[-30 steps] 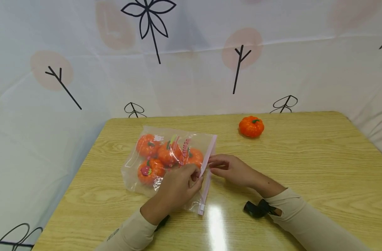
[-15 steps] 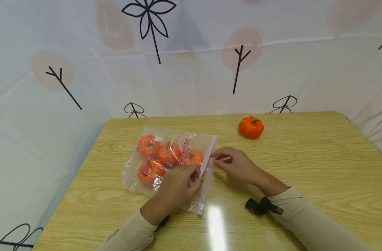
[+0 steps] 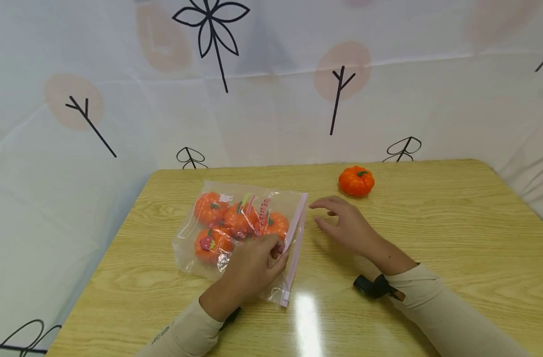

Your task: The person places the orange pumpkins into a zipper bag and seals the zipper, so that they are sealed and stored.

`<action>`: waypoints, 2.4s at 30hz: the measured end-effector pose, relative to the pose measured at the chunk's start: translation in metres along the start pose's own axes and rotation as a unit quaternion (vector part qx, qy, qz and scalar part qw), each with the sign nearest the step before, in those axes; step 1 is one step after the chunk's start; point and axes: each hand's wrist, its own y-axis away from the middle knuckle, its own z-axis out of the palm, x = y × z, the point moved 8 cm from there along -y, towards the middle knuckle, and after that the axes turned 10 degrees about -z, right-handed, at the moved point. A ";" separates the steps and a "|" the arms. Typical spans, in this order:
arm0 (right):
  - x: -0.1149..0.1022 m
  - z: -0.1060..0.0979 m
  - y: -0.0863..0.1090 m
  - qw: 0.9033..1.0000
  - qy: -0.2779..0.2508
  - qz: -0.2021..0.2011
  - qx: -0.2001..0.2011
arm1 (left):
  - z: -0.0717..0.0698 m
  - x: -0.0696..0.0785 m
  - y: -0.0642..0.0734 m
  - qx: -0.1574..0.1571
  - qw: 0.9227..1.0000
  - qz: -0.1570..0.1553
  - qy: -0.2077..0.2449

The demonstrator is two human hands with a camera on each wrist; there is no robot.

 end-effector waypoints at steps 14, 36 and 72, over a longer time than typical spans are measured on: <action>0.011 -0.031 0.001 0.989 0.131 -0.032 0.063 | 0.002 -0.001 0.000 0.000 1.000 -0.003 -0.004; 0.056 -0.058 0.009 0.978 0.182 0.090 0.044 | 0.004 -0.001 0.001 -0.010 1.000 -0.010 -0.001; 0.078 -0.051 0.012 0.976 0.141 0.153 -0.057 | 0.004 -0.001 0.000 -0.023 1.000 -0.010 0.002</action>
